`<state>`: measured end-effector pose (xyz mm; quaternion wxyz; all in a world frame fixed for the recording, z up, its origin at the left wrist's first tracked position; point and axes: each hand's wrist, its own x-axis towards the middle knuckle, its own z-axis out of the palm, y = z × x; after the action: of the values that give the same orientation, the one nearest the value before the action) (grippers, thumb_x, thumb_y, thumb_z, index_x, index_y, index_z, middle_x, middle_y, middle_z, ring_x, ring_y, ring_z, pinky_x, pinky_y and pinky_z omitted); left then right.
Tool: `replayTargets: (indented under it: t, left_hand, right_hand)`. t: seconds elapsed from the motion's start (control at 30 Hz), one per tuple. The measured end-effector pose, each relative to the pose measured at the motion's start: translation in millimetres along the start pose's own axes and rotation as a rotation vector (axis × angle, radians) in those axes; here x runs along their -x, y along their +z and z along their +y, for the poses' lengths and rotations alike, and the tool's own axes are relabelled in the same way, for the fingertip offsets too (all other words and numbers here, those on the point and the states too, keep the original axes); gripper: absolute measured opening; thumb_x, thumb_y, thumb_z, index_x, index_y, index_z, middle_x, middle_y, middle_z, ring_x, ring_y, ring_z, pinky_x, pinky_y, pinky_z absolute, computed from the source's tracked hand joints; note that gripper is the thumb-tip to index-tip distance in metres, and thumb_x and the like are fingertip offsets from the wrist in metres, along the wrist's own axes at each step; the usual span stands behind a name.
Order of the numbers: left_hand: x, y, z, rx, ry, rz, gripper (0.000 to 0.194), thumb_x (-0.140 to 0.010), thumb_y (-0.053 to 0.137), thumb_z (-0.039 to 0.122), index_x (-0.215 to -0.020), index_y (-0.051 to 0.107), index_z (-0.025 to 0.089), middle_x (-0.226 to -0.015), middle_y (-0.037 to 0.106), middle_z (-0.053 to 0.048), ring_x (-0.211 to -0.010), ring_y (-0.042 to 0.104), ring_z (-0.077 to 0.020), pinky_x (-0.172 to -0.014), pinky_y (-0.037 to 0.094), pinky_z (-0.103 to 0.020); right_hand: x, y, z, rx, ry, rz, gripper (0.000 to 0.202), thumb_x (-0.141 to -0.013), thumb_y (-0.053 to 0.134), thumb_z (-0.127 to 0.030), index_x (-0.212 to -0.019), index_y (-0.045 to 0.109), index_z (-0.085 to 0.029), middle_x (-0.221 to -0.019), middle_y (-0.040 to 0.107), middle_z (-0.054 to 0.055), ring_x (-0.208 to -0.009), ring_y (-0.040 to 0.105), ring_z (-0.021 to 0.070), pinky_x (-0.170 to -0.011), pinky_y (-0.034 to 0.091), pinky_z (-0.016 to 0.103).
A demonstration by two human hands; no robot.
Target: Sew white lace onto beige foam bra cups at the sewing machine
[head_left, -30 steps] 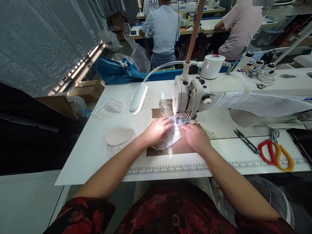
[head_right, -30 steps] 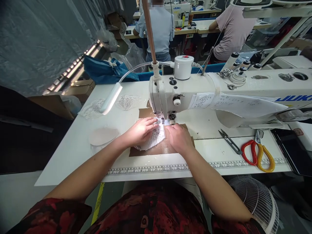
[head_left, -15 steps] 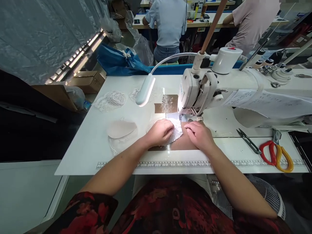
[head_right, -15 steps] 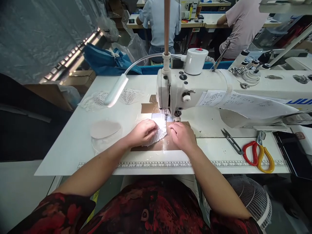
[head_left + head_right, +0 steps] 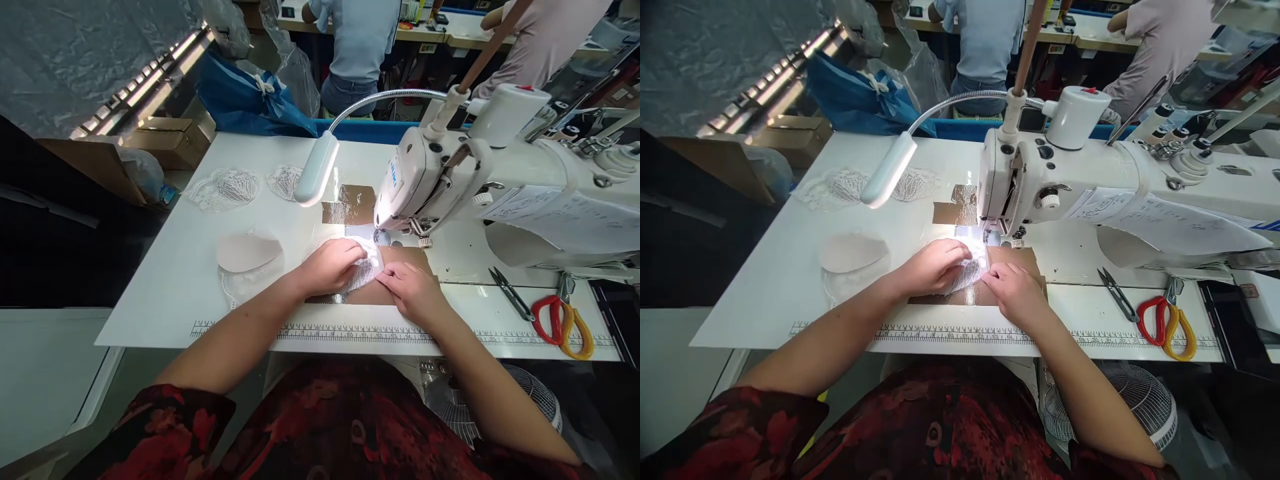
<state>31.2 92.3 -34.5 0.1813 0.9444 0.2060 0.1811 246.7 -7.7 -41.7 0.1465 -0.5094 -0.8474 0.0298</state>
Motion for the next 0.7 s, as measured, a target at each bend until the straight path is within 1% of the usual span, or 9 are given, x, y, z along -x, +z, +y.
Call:
replayTargets:
  t: [0.1, 0.17, 0.27, 0.37, 0.43, 0.57, 0.7]
  left_hand:
    - [0.3, 0.5, 4.1, -0.124, 0.088, -0.054, 0.026, -0.090, 0.045, 0.013, -0.104, 0.067, 0.018, -0.092, 0.063, -0.008, -0.084, 0.054, -0.0195, -0.077, 0.041, -0.033]
    - [-0.1, 1.4, 6.2, -0.187, 0.117, -0.087, 0.027, -0.093, 0.046, 0.016, -0.108, 0.068, 0.022, -0.088, 0.062, -0.006, -0.080, 0.051, -0.0182, -0.076, 0.039, -0.034]
    - [-0.6, 4.2, 6.0, -0.265, 0.155, -0.105, 0.030, -0.096, 0.045, 0.019, -0.115, 0.067, 0.026, -0.083, 0.059, -0.005, -0.076, 0.048, -0.0174, -0.077, 0.036, -0.035]
    - [-0.2, 7.4, 3.2, -0.316, 0.200, -0.098, 0.032, -0.096, 0.045, 0.018, -0.120, 0.065, 0.027, -0.081, 0.057, -0.005, -0.074, 0.047, -0.0173, -0.079, 0.034, -0.036]
    - [0.5, 8.5, 1.8, -0.337, 0.213, -0.089, 0.031, -0.097, 0.045, 0.019, -0.119, 0.065, 0.027, -0.080, 0.057, -0.005, -0.073, 0.047, -0.0175, -0.080, 0.033, -0.037]
    - [1.7, 7.4, 2.3, -0.355, 0.205, -0.093, 0.030, -0.098, 0.044, 0.021, -0.117, 0.067, 0.026, -0.077, 0.057, -0.004, -0.074, 0.048, -0.0178, -0.081, 0.031, -0.038]
    - [1.5, 5.1, 4.1, -0.341, 0.198, -0.111, 0.029, -0.098, 0.045, 0.020, -0.116, 0.067, 0.024, -0.079, 0.060, -0.006, -0.077, 0.049, -0.0188, -0.084, 0.032, -0.040]
  right_hand:
    - [4.1, 1.5, -3.2, 0.009, 0.018, 0.024, 0.033, -0.084, 0.049, -0.001, -0.104, 0.069, -0.017, -0.092, 0.065, 0.007, -0.081, 0.052, 0.0191, -0.066, 0.038, 0.029]
    - [5.6, 3.0, -4.1, 0.009, 0.024, 0.035, 0.034, -0.083, 0.049, -0.001, -0.105, 0.069, -0.017, -0.093, 0.066, 0.007, -0.081, 0.051, 0.0193, -0.066, 0.038, 0.030]
    - [6.5, 5.0, -4.0, -0.005, 0.039, 0.043, 0.034, -0.084, 0.048, -0.001, -0.105, 0.069, -0.018, -0.093, 0.066, 0.007, -0.080, 0.051, 0.0191, -0.065, 0.038, 0.030]
    - [6.9, 6.8, -3.3, -0.010, 0.038, 0.066, 0.035, -0.085, 0.048, -0.001, -0.106, 0.069, -0.018, -0.092, 0.065, 0.007, -0.078, 0.050, 0.0188, -0.066, 0.038, 0.029]
    - [7.1, 7.7, -2.7, -0.009, 0.033, 0.080, 0.034, -0.085, 0.048, -0.002, -0.106, 0.069, -0.018, -0.093, 0.065, 0.007, -0.077, 0.049, 0.0187, -0.066, 0.038, 0.029]
    - [7.6, 8.0, -2.2, -0.006, 0.032, 0.088, 0.033, -0.087, 0.048, -0.004, -0.106, 0.070, -0.018, -0.094, 0.066, 0.008, -0.077, 0.048, 0.0188, -0.067, 0.039, 0.030]
    - [7.7, 7.3, -2.7, -0.010, 0.048, 0.069, 0.033, -0.088, 0.047, -0.006, -0.107, 0.070, -0.019, -0.095, 0.066, 0.008, -0.079, 0.050, 0.0193, -0.068, 0.040, 0.030]
